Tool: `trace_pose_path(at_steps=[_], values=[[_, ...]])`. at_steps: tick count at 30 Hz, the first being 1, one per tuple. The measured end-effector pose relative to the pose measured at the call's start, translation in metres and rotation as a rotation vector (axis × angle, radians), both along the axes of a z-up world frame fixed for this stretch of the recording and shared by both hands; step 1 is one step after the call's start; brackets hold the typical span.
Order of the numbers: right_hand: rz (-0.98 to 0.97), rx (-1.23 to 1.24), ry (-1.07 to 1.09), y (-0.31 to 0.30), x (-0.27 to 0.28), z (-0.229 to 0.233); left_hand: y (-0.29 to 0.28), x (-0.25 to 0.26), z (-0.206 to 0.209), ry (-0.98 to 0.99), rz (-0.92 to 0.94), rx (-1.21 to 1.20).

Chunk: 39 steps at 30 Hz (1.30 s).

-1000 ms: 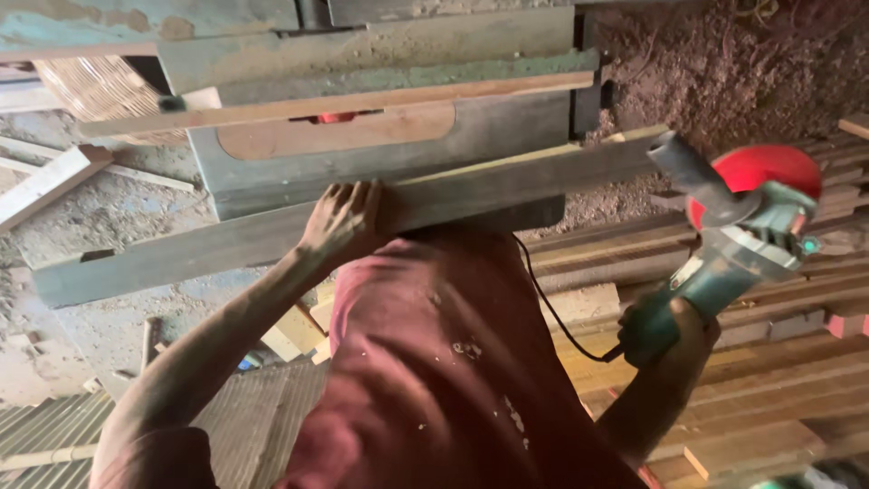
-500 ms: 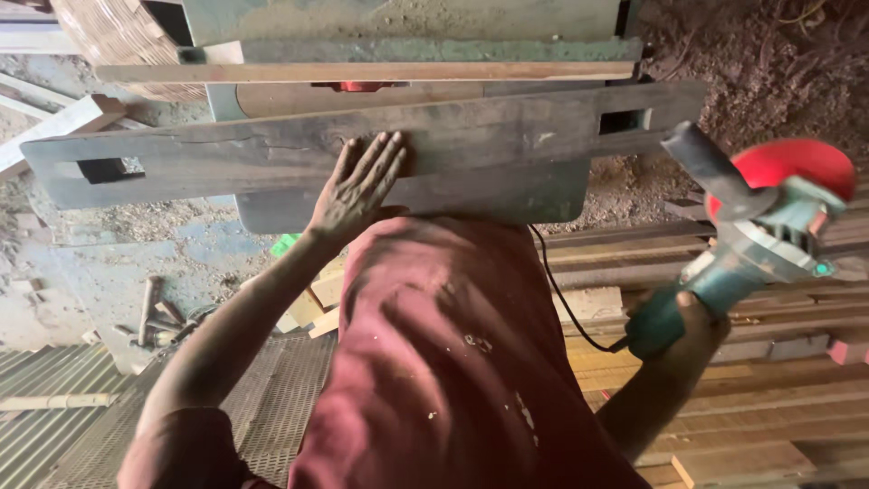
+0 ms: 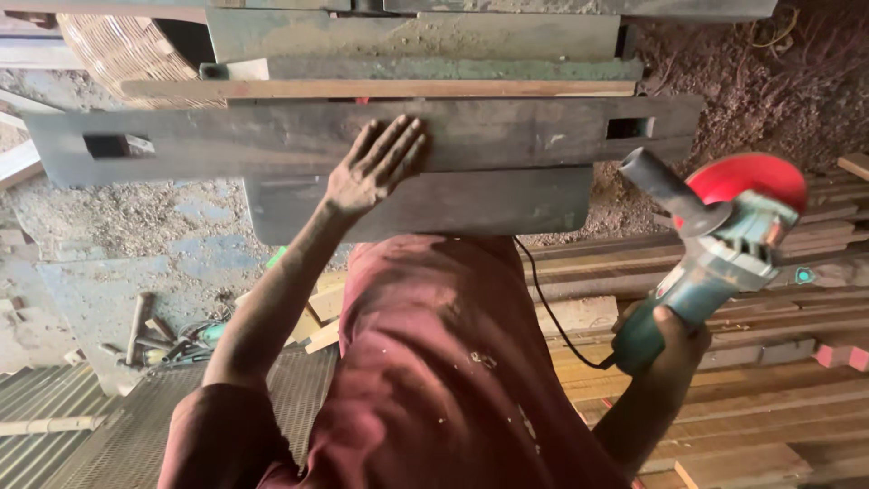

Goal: The person uses an angle grinder with a sanding disc to smooth the surface of a long wooden plank. They move the tool back and forth along the plank's length, occasionally lifting and repositioning the wood to access different areas.

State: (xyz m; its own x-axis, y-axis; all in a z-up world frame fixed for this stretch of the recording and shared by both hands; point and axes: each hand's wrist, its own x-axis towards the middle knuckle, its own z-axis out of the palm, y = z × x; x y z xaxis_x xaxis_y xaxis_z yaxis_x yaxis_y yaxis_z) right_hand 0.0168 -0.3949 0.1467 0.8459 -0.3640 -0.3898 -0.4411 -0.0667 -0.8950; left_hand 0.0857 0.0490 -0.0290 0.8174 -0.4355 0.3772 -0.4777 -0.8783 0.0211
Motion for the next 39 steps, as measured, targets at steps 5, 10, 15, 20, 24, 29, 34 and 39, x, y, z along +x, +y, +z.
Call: trace_pose_path(at_steps=[5, 10, 15, 20, 24, 29, 34, 39], values=[[0.063, 0.018, 0.072, 0.009, -0.025, -0.001, 0.006, 0.005, 0.005, 0.078, -0.012, -0.041], [0.161, 0.053, 0.163, 0.007, -0.026, -0.017, -0.004, 0.004, 0.008, 0.24, 0.009, -0.298], [0.462, 0.142, 0.186, 0.012, 0.001, -0.036, -0.01, -0.037, 0.042, 0.248, 0.185, -0.478], [0.853, 0.146, 0.238, 0.061, 0.046, -0.051, -0.02, -0.111, 0.085, 0.371, 0.312, -0.87], [1.109, 0.192, 0.285, 0.122, 0.079, -0.077, -0.026, -0.135, 0.088, 0.287, 0.502, -0.638], [1.151, 0.235, 0.355, 0.183, 0.09, -0.094, 0.005, -0.118, 0.055, 0.256, 0.733, -0.451], [1.082, 0.261, 0.433, 0.227, 0.081, -0.101, 0.047, -0.091, 0.02, 0.245, 0.748, -0.319], [1.046, 0.232, 0.517, 0.269, 0.075, -0.1, 0.084, -0.101, 0.007, 0.247, 0.731, -0.315]])
